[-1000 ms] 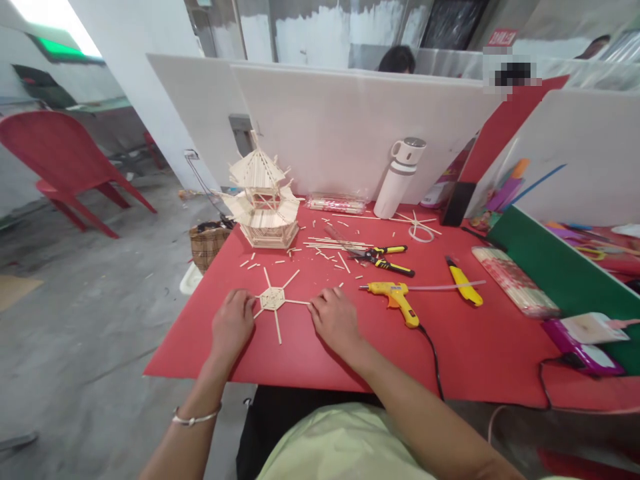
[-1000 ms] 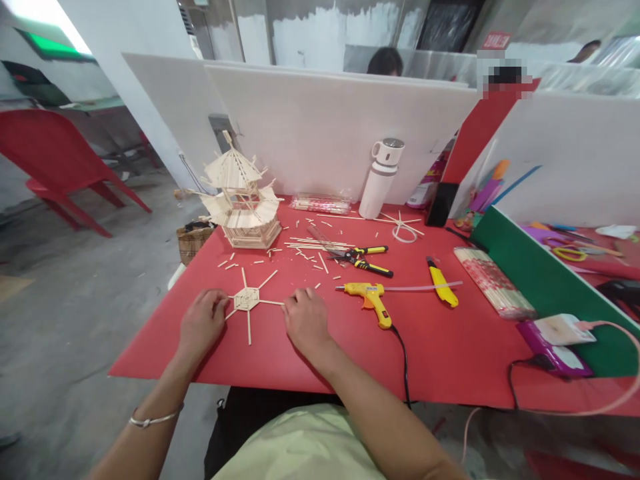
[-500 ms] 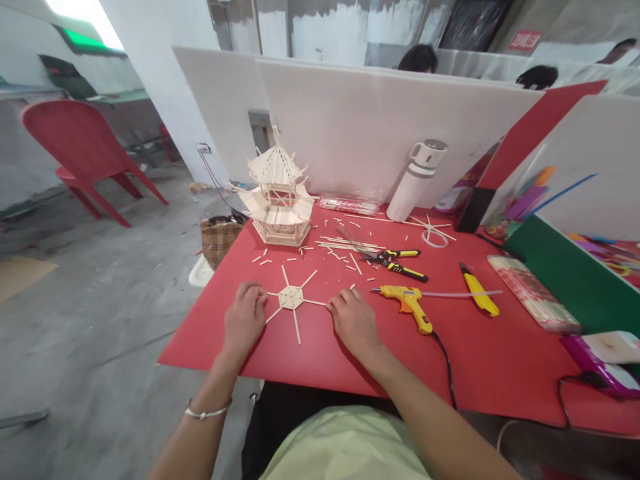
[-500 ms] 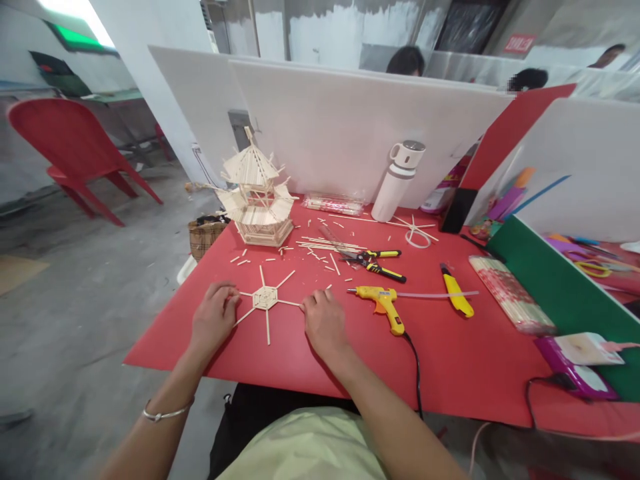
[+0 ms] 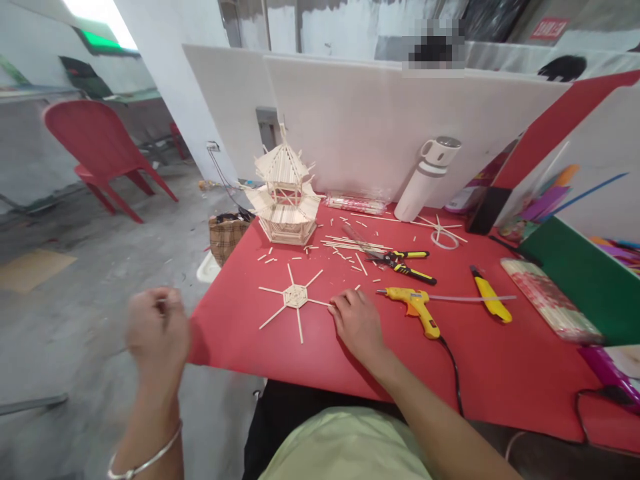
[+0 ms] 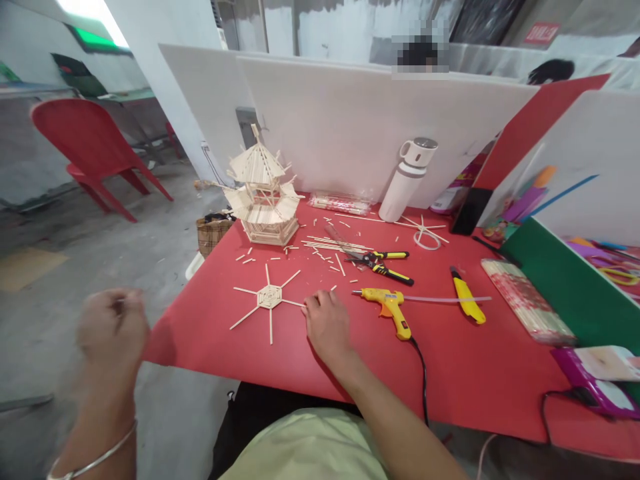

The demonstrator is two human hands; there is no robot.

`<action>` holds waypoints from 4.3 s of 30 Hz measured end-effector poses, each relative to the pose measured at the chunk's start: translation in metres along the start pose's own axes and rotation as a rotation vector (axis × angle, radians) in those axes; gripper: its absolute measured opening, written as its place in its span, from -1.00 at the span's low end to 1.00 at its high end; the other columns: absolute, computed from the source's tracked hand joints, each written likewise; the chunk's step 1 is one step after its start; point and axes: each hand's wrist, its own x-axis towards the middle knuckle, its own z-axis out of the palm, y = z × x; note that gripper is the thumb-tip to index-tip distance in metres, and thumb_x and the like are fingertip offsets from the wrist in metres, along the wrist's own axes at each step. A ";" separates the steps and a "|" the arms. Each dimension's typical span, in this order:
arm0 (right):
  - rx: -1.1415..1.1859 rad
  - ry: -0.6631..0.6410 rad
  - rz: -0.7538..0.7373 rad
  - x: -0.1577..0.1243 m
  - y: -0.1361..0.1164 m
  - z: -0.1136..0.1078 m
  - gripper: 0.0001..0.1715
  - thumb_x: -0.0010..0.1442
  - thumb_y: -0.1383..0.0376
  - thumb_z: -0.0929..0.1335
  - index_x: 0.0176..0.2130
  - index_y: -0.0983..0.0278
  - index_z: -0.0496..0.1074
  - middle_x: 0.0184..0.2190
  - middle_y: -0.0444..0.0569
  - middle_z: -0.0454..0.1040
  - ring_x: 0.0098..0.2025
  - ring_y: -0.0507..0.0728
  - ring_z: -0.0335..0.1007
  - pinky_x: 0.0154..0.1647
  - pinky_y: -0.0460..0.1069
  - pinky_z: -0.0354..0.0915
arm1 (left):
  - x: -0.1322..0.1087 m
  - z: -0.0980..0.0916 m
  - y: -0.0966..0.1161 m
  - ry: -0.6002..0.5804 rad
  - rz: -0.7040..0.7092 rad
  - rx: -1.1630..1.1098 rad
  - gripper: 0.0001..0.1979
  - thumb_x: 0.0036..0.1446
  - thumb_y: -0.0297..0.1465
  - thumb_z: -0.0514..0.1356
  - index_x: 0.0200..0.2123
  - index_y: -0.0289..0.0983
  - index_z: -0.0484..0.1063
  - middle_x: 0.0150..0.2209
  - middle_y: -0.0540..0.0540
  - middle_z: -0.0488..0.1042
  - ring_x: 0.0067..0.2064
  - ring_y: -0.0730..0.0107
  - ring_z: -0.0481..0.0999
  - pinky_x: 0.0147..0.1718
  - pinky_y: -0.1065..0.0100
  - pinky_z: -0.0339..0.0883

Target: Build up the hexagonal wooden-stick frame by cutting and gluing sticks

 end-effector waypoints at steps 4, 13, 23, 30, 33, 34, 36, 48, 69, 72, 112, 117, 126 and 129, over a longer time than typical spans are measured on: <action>0.433 0.084 -0.079 -0.006 -0.018 -0.022 -0.68 0.30 0.14 0.34 0.00 0.19 0.47 -0.10 0.01 0.50 -0.03 0.15 0.36 0.04 0.04 0.26 | -0.052 0.025 0.067 -0.469 0.148 -0.298 -0.82 0.25 -0.25 0.01 -0.37 -0.18 0.25 -0.44 0.01 0.36 -0.40 0.32 0.38 -0.37 0.30 0.23; 1.154 0.203 0.133 -0.024 -0.019 -0.033 -0.74 0.17 0.12 0.43 -0.13 0.11 0.60 -0.34 -0.14 0.52 -0.33 0.01 0.41 -0.23 -0.08 0.37 | -0.114 0.058 0.142 -1.012 -0.393 -1.195 -0.56 -0.10 -0.04 0.37 -0.38 -0.21 0.29 -0.59 0.13 0.19 -0.63 0.61 0.05 -0.66 0.51 -0.04; 0.925 0.229 0.151 -0.008 -0.020 -0.042 -0.63 0.32 0.14 0.30 -0.43 0.25 0.50 -0.47 -0.15 0.35 -0.38 -0.01 0.30 -0.35 -0.12 0.21 | -0.115 0.062 0.127 -0.824 -0.254 -1.006 -0.56 0.10 0.00 0.20 -0.57 -0.24 0.36 -0.65 0.04 0.26 -0.63 0.51 0.19 -0.66 0.46 0.13; 0.250 -0.167 -0.136 -0.014 0.014 -0.061 -0.53 0.22 -0.09 0.35 -0.33 0.24 0.55 -0.27 -0.02 0.54 -0.20 0.12 0.37 -0.19 -0.04 0.21 | -0.064 0.054 0.142 -0.447 0.172 -0.681 -0.65 0.16 -0.21 0.18 0.00 -0.17 0.40 -0.19 -0.08 0.56 -0.32 0.33 0.54 -0.37 0.36 0.43; 0.308 -0.132 -0.066 -0.036 0.031 -0.097 -0.66 0.24 0.06 0.39 -0.12 0.22 0.55 -0.25 -0.06 0.58 -0.23 0.07 0.44 -0.25 -0.09 0.22 | -0.048 0.060 0.192 -0.623 0.628 -0.689 -0.76 0.22 -0.20 0.13 -0.23 -0.15 0.54 -0.28 -0.07 0.60 -0.20 0.25 0.57 -0.12 0.22 0.44; 0.322 -0.094 -0.014 -0.044 0.038 -0.114 -0.72 0.27 0.09 0.38 -0.17 0.22 0.56 -0.34 -0.10 0.58 -0.31 0.04 0.43 -0.29 -0.10 0.21 | -0.047 0.061 0.214 -0.649 0.809 -0.714 -0.74 0.22 -0.19 0.12 -0.31 -0.15 0.58 -0.23 -0.09 0.62 -0.13 0.20 0.57 -0.04 0.16 0.41; 0.323 0.010 0.077 -0.062 0.056 -0.154 -0.64 0.32 0.11 0.33 -0.36 0.25 0.57 -0.51 -0.14 0.53 -0.43 0.00 0.39 -0.33 -0.11 0.20 | -0.056 0.061 0.264 -0.649 1.101 -0.779 -0.70 0.24 -0.19 0.11 -0.32 -0.16 0.62 -0.05 -0.14 0.59 0.03 0.12 0.52 0.08 0.06 0.34; 0.163 0.275 0.487 -0.168 0.328 -0.346 -0.54 0.29 0.01 0.28 -0.22 0.30 0.58 -0.38 -0.13 0.55 -0.34 0.06 0.44 -0.32 -0.09 0.30 | -0.187 0.107 0.549 -0.782 1.699 -0.599 -0.54 0.33 -0.15 0.00 0.19 -0.13 0.40 0.34 -0.23 0.19 0.35 -0.06 0.16 0.24 -0.22 0.05; -0.283 -0.087 0.969 -0.078 0.743 -0.238 -0.57 0.31 0.15 0.34 0.10 0.28 0.36 0.06 0.05 0.40 -0.01 0.17 0.42 -0.02 0.17 0.41 | -0.232 0.206 0.628 -1.150 1.839 -0.303 -0.16 0.16 0.20 -0.06 0.40 -0.03 -0.07 0.41 -0.21 -0.07 0.41 -0.16 -0.07 0.29 -0.31 -0.23; -0.328 -0.082 0.997 -0.081 0.749 -0.229 -0.57 0.31 0.15 0.35 0.10 0.28 0.36 0.07 0.06 0.40 -0.01 0.18 0.41 -0.02 0.17 0.40 | -0.236 0.225 0.622 -1.115 1.899 -0.355 -0.12 0.16 0.21 -0.07 0.42 -0.02 -0.21 0.43 -0.19 -0.12 0.42 -0.20 -0.13 0.27 -0.35 -0.29; -0.089 0.936 0.645 -0.105 0.552 -0.373 -0.56 0.35 0.07 0.20 -0.13 0.28 0.51 -0.20 -0.04 0.55 -0.02 0.20 0.45 0.01 0.05 0.33 | -0.230 0.158 0.667 -1.744 0.685 -0.986 -0.23 0.20 0.20 -0.12 0.14 -0.26 0.40 0.28 -0.31 0.27 0.32 -0.11 0.19 0.23 -0.17 0.10; -0.207 0.582 -0.113 -0.125 0.442 -0.357 -0.71 0.27 0.40 0.22 -0.11 0.23 0.46 0.04 0.04 0.49 0.34 0.15 0.11 0.37 0.17 0.05 | -0.224 0.115 0.687 -2.226 0.003 -1.338 -0.44 0.26 0.01 0.01 0.05 -0.30 0.42 -0.04 -0.33 0.53 -0.01 -0.11 0.55 -0.08 -0.23 0.42; 0.625 1.166 0.715 -0.231 0.552 -0.359 -0.63 0.25 0.29 0.30 0.05 0.20 0.46 0.05 -0.03 0.48 0.09 0.16 0.39 0.15 0.13 0.31 | -0.268 0.108 0.701 -2.072 -0.220 -1.347 -0.68 0.34 -0.40 -0.01 0.07 -0.26 0.40 -0.03 -0.27 0.54 -0.02 0.00 0.59 -0.22 0.00 0.57; 0.688 1.228 0.892 -0.267 0.627 -0.355 -0.57 0.31 0.15 0.34 0.10 0.28 0.36 0.07 0.06 0.40 0.01 0.18 0.41 0.00 0.18 0.40 | -0.274 0.111 0.711 -2.061 -0.197 -1.340 -0.67 0.36 -0.41 -0.01 0.11 -0.27 0.37 -0.01 -0.26 0.54 -0.02 0.03 0.60 -0.24 0.09 0.59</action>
